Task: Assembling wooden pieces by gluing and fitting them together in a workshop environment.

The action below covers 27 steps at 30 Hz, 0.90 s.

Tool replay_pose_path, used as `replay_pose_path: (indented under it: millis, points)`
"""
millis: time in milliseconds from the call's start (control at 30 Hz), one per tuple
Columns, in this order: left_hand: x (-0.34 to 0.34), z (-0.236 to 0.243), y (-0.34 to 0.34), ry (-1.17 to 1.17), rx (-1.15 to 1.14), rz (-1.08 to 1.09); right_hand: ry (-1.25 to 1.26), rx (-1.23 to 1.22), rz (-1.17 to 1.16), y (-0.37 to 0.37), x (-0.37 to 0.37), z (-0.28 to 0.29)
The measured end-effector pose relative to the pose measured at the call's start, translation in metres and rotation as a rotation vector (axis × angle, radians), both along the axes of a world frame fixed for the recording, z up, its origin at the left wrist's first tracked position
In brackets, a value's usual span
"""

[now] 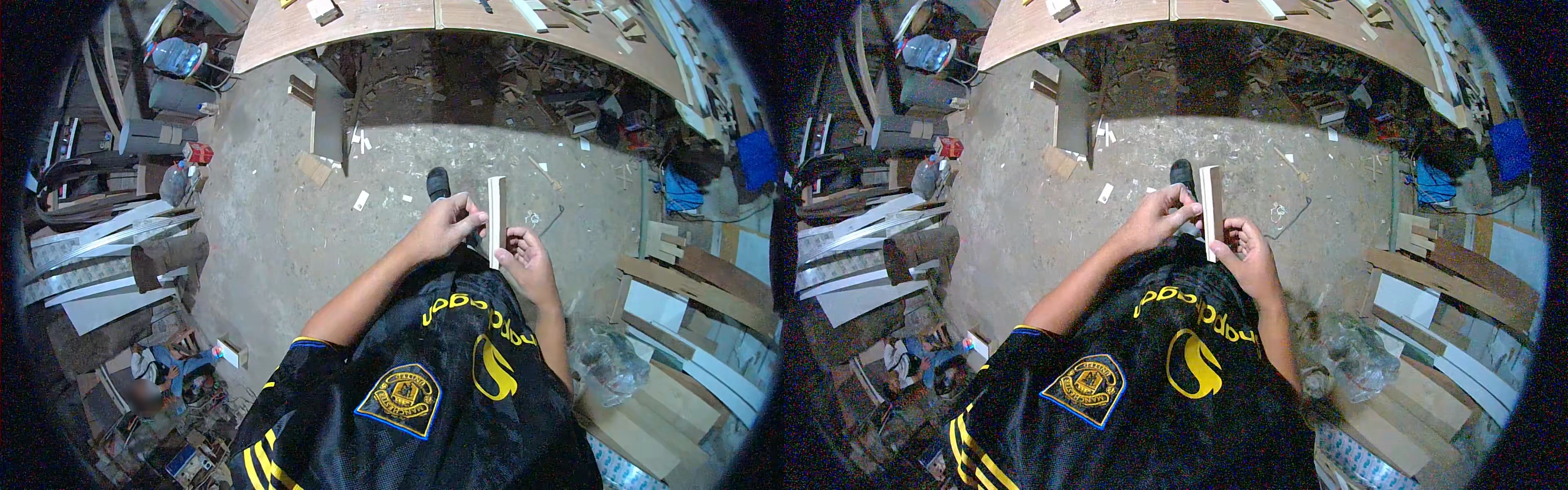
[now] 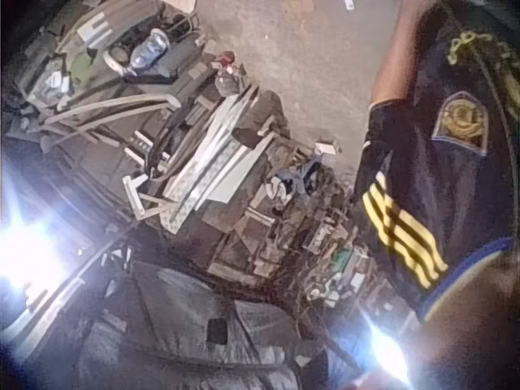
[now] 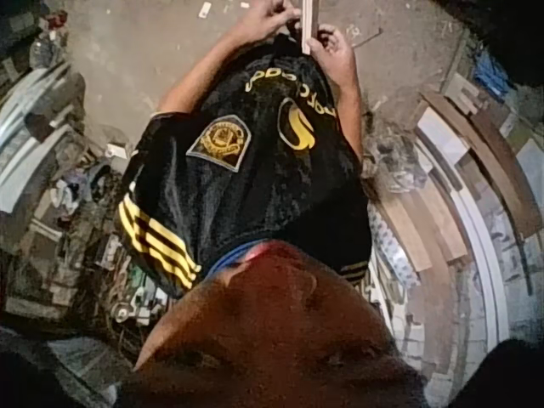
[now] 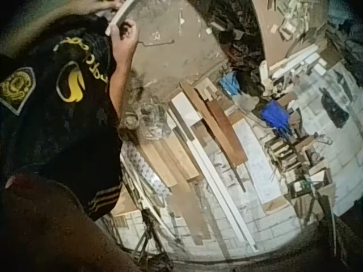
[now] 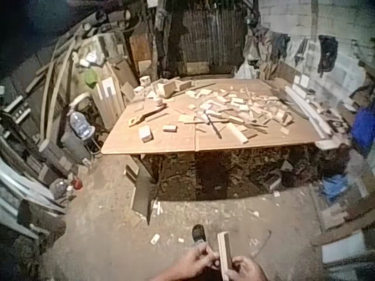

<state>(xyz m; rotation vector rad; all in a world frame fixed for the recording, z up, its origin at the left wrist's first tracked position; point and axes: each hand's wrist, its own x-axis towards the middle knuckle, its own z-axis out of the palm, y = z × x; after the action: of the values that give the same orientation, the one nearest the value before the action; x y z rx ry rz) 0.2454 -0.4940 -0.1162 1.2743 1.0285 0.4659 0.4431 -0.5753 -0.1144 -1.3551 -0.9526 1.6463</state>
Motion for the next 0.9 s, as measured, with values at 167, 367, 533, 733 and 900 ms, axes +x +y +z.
replay_pose_path:
  millis: [167, 367, 533, 733, 900]
  points:
    - [-0.001, -0.013, -0.006, -0.024, 0.029, 0.017, 0.005, -0.016, 0.028, 0.001, -0.001, -0.002]
    - [-0.001, -0.013, -0.007, -0.026, 0.082, 0.049, -0.022, 0.014, -0.009, 0.000, -0.005, -0.003]
    - [-0.003, -0.001, -0.004, 0.056, 0.009, 0.030, -0.023, 0.011, -0.003, -0.001, -0.005, -0.003]
    - [-0.004, -0.004, -0.001, -0.007, 0.025, 0.034, -0.024, 0.001, -0.010, -0.001, -0.007, -0.002]
    - [-0.005, -0.003, 0.002, -0.052, -0.009, -0.010, -0.008, 0.015, -0.039, -0.001, -0.010, 0.000]
